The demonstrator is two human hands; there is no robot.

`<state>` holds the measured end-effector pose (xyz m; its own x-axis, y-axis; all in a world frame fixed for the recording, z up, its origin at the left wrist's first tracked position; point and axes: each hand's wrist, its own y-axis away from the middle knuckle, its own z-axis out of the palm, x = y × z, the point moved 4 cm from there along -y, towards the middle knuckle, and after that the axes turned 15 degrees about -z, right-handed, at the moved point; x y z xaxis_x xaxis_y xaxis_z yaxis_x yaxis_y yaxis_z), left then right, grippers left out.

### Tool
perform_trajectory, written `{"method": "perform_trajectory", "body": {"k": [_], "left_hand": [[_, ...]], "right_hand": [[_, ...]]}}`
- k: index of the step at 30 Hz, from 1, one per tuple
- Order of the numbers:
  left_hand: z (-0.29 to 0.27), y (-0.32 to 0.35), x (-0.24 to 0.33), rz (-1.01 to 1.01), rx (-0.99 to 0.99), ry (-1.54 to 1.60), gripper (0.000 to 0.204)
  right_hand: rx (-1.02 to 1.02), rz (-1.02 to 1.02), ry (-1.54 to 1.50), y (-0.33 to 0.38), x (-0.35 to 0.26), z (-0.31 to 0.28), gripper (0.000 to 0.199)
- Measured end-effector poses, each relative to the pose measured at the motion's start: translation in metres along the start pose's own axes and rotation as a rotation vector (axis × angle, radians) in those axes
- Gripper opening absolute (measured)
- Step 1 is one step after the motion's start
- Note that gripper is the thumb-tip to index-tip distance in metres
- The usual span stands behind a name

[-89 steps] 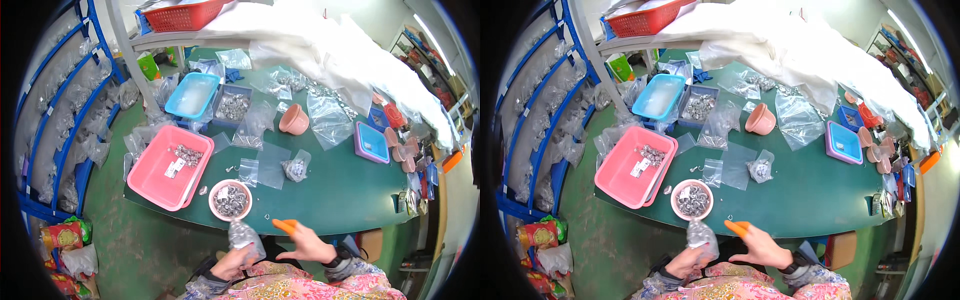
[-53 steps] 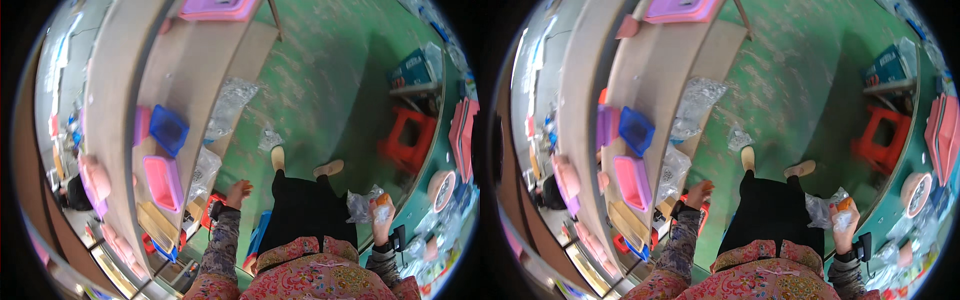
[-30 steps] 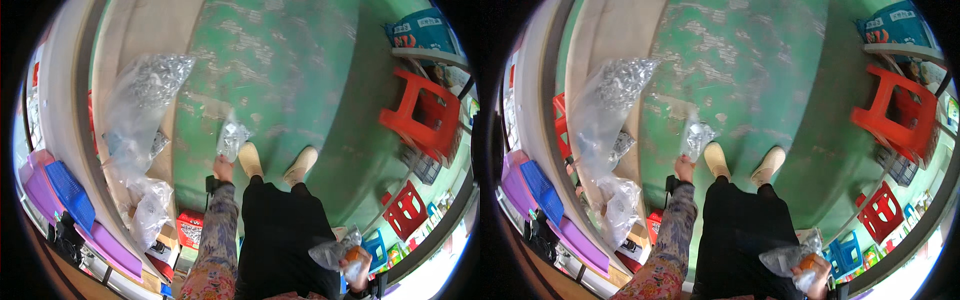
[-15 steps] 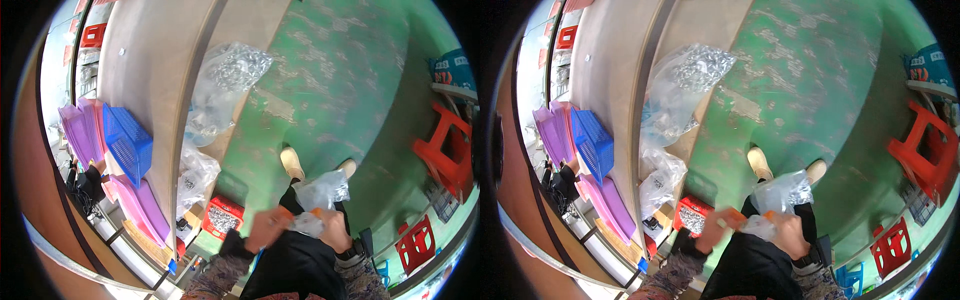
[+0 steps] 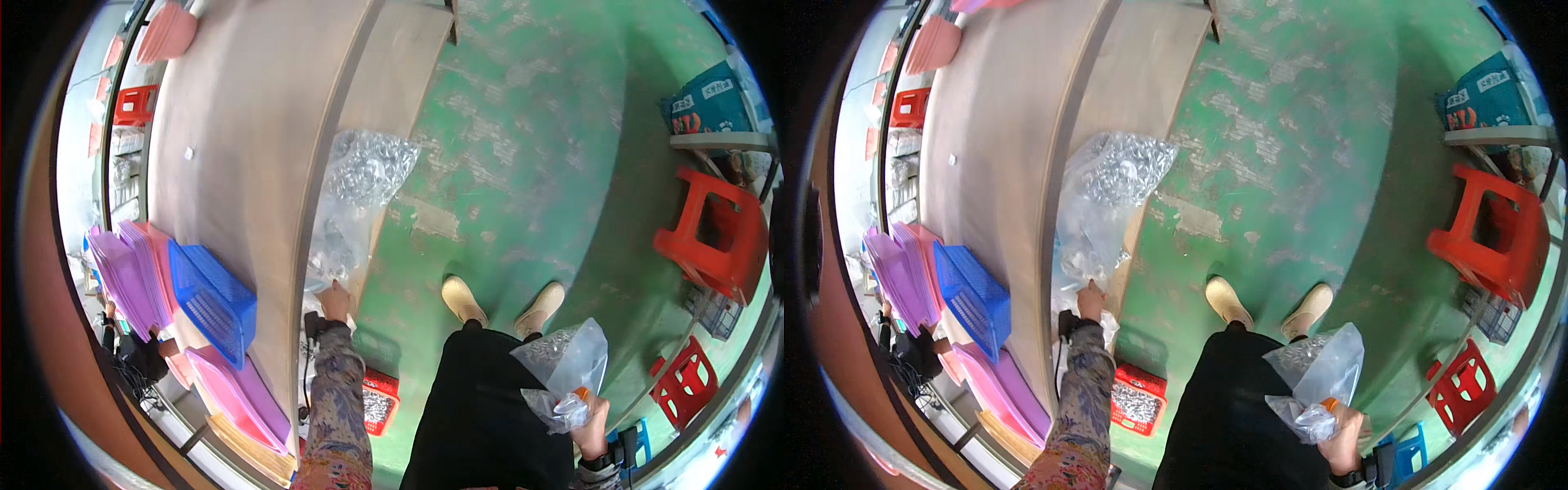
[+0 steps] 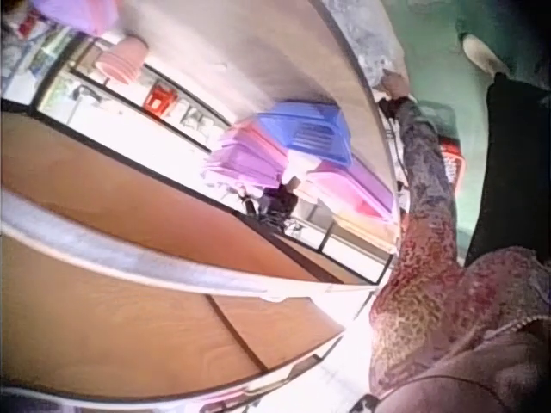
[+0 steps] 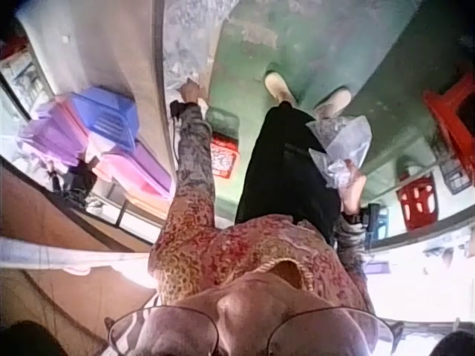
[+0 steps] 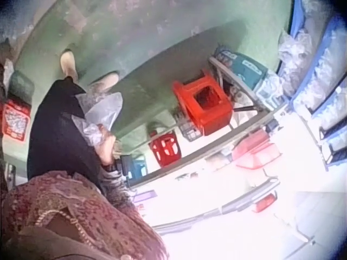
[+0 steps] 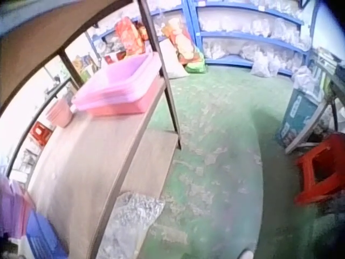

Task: Organize and bag various metal hardware components into plastic bags from shelves and tables.

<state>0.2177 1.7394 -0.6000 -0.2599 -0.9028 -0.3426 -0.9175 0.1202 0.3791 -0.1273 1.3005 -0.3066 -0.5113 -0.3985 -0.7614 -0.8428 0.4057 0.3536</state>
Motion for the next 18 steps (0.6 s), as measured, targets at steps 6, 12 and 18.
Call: {"method": "perform_trajectory", "body": {"k": [6, 12, 18], "left_hand": [[-0.084, 0.058, 0.014, -0.557, -0.387, 1.269, 0.048], [-0.198, 0.147, 0.117, -0.331, -0.734, 1.488, 0.041], [-0.372, 0.207, 0.256, -0.031, -1.015, 1.532, 0.040]], "right_hand": [[0.408, 0.389, -0.352, 0.029, 0.007, -0.038, 0.015], [0.482, 0.349, -0.181, 0.026, -0.044, -0.121, 0.013], [0.690, 0.383, -0.303, 0.025, -0.092, -0.226, 0.015]]}}
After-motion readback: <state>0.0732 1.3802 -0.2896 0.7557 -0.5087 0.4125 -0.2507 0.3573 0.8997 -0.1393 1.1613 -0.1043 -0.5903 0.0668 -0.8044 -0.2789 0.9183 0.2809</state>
